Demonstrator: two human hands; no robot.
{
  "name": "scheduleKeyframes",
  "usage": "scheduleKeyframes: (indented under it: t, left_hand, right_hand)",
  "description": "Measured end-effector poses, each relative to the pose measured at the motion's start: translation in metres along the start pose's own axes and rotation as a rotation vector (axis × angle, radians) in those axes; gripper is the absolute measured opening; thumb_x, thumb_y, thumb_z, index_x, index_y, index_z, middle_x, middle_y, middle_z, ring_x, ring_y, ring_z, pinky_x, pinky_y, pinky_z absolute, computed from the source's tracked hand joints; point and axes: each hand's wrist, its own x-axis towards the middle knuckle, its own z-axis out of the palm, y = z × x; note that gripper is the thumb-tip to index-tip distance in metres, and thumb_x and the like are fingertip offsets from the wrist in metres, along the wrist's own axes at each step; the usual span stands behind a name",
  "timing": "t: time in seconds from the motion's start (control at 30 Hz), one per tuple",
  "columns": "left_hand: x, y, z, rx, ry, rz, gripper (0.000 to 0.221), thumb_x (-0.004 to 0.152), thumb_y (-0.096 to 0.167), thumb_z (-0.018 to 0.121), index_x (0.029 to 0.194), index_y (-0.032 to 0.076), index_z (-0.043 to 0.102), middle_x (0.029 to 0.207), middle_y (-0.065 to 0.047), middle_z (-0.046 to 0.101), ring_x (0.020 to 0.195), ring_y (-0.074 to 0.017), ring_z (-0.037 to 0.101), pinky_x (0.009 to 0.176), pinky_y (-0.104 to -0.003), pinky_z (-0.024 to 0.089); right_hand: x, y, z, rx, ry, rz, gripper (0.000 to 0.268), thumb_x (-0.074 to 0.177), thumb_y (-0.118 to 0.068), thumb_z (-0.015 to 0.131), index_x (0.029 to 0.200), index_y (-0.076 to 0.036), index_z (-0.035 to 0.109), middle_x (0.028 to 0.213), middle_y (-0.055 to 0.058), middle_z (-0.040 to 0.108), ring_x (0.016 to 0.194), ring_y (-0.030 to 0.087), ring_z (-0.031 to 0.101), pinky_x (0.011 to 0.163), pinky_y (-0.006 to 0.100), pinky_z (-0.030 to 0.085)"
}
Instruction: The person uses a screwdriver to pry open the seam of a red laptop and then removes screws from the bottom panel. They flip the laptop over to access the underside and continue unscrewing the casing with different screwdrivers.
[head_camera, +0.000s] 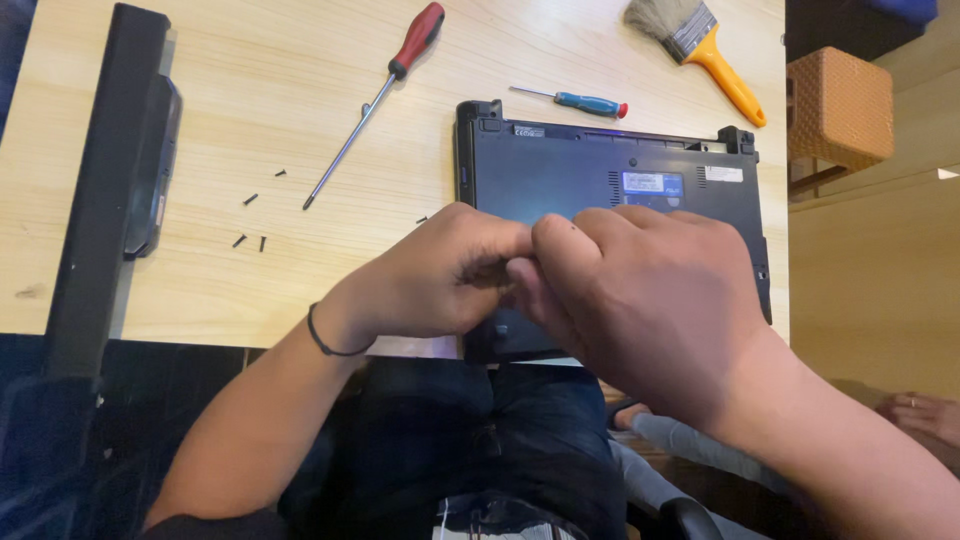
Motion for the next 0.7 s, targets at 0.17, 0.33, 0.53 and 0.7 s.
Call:
scheduleKeyframes:
  t: [0.17,0.33,0.53,0.7]
  left_hand:
    - [-0.007,0.007,0.052,0.237,0.71,-0.046,0.015,0.09,0.01,0.053,0.076,0.014,0.051,0.059,-0.002,0.045,0.05,-0.0168,0.038,0.051,-0.03,0.034]
    - [-0.011,0.011,0.067,0.409,0.838,-0.021,0.011,0.091,0.008,0.05,0.081,0.009,0.055,0.058,-0.006,0.043,0.048,-0.022,0.038,0.048,-0.033,0.032]
    - [-0.011,0.02,0.024,0.19,0.433,-0.046,0.019,0.095,0.024,0.05,0.092,0.007,0.057,0.073,-0.004,0.057,0.062,-0.0164,0.05,0.058,-0.03,0.04]
    - [0.0,0.012,-0.006,0.192,0.061,-0.174,0.022,0.093,0.032,0.051,0.092,0.011,0.059,0.081,0.0,0.063,0.073,-0.0125,0.056,0.062,-0.029,0.042]
  right_hand:
    - [0.005,-0.002,0.008,-0.135,0.168,0.014,0.036,0.1,-0.029,0.058,0.071,-0.021,0.039,0.057,-0.004,0.046,0.051,0.018,0.05,0.044,0.029,0.03]
    - [0.002,-0.006,0.005,-0.024,0.174,-0.02,0.04,0.103,-0.03,0.057,0.07,-0.019,0.037,0.055,-0.002,0.039,0.047,0.017,0.041,0.044,0.03,0.026]
    - [0.006,0.012,-0.002,0.211,-0.009,-0.124,0.02,0.093,-0.024,0.057,0.08,-0.014,0.045,0.065,0.003,0.049,0.058,0.027,0.051,0.041,0.04,0.034]
    - [0.012,0.021,-0.004,0.308,-0.056,-0.249,0.009,0.092,-0.019,0.057,0.094,-0.014,0.05,0.072,0.003,0.049,0.066,0.029,0.049,0.05,0.042,0.037]
